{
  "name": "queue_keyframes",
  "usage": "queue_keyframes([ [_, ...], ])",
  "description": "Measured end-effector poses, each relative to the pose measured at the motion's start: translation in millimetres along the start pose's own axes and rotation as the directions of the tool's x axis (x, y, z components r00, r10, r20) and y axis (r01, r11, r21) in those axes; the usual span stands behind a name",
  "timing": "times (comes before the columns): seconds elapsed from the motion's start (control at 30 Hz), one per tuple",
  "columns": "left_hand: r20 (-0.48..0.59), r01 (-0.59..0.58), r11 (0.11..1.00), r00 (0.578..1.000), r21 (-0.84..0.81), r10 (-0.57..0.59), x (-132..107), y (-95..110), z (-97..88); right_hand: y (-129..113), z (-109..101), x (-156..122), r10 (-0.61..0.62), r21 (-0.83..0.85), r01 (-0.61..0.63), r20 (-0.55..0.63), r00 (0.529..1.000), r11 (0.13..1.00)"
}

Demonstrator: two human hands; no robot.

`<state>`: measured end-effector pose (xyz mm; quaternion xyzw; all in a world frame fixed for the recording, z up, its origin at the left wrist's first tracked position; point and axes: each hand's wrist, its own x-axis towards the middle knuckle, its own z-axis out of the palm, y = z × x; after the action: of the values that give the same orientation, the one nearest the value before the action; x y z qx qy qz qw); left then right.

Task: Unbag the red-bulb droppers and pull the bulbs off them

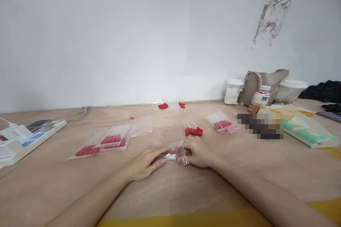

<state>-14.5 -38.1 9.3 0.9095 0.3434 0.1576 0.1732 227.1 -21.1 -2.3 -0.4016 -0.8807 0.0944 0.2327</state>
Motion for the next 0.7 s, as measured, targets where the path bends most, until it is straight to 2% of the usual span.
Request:
queue_keyframes([
  [0.23, -0.037, 0.023, 0.998, 0.999, 0.061, -0.021, -1.6, -5.2, 3.3, 2.1, -2.9, -4.5, 0.042, 0.096, -0.032, -0.106, 0.994, 0.995],
  [0.4, 0.028, 0.031, 0.991, 0.999, 0.128, -0.035, -2.8, -6.3, 1.3, 6.1, -3.5, -5.6, 0.065, 0.272, -0.048, -0.056, 0.996, 0.961],
  [0.57, 0.044, 0.043, 0.989, 0.998, 0.14, -0.05, -3.9, -6.8, 0.9, 12.9, -7.2, -7.2, 0.126, 0.491, -0.115, 0.012, 0.992, 0.864],
  [0.7, 0.039, 0.037, 0.991, 0.998, 0.129, -0.043, -4.2, -8.3, 1.9, 16.0, -8.7, -10.1, 0.112, 0.518, -0.121, 0.048, 0.993, 0.847],
])
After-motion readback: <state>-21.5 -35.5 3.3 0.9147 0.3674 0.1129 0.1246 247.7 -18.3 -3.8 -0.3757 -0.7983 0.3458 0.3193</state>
